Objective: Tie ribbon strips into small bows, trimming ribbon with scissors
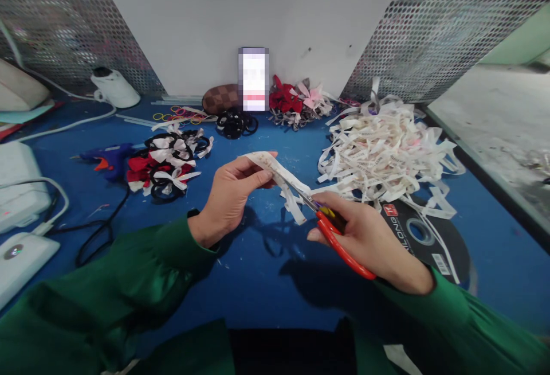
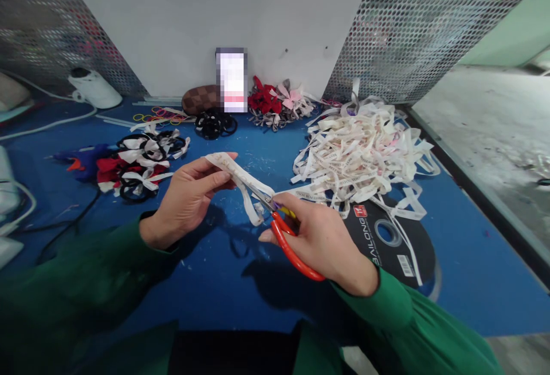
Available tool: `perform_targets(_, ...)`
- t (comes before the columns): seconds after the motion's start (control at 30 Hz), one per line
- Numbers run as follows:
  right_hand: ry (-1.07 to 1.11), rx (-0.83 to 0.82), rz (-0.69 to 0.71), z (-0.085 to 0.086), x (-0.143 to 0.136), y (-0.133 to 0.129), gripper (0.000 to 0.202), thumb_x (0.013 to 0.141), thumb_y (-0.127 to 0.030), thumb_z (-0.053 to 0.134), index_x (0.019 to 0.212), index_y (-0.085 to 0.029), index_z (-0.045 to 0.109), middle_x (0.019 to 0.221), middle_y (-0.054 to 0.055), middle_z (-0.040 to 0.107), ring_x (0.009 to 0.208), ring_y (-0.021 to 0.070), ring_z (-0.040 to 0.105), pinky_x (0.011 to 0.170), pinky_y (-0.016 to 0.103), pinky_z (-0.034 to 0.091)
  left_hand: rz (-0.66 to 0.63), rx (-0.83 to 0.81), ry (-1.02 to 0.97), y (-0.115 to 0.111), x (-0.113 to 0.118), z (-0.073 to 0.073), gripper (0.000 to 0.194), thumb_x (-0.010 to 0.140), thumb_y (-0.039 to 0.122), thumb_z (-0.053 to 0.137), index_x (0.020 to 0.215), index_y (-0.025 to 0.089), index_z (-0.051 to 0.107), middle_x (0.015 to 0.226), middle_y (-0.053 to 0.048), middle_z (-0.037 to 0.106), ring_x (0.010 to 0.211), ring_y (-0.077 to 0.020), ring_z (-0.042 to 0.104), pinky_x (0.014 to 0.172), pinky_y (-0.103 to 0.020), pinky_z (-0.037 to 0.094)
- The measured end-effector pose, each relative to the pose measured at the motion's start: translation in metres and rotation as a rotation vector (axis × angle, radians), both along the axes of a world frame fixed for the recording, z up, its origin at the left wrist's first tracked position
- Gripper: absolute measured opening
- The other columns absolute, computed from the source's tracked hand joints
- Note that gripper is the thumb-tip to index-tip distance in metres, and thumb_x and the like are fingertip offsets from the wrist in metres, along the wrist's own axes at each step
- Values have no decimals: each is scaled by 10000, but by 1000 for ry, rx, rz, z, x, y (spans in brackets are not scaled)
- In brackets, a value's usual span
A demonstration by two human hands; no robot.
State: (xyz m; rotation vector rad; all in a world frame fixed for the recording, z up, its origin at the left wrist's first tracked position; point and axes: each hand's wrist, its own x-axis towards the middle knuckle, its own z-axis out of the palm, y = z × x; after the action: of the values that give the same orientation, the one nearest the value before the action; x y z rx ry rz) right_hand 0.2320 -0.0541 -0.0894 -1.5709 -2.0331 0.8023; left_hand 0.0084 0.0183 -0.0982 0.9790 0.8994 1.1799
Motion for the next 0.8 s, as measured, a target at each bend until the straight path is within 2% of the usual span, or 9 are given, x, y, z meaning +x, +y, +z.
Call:
perform_targets(0.2, 12, -25, 17, 1, -4, 1, 438, 829, -540, 725, 1139, -236, 665, 754, 14, 710, 647, 181, 615, 579, 255, 469, -28, -3, -3, -2, 2, -4, 278, 703, 207, 837, 980, 230, 819, 900, -18, 769, 773, -148, 667, 736, -282, 574)
perform_targets(0.47, 43, -111, 39, 2, -1, -1, 420, 854, -589, 683, 1087, -239, 658, 697, -24, 639, 595, 145, 521, 545, 244, 426, -22, 1, 2, -3, 2, -2, 279, 704, 200, 836, 980, 237, 819, 940, -23, 772, 786, -154, 672, 755, -298, 584)
perform_targets(0.8, 82, -109, 34, -1, -3, -1, 388, 842, -553, 714, 1049, -231, 648, 785, -2, 690, 667, 162, 592, 583, 238, 453, -44, 17, -9, -1, 1, -6, 283, 714, 187, 836, 991, 243, 819, 919, -4, 770, 786, -132, 672, 718, -245, 585)
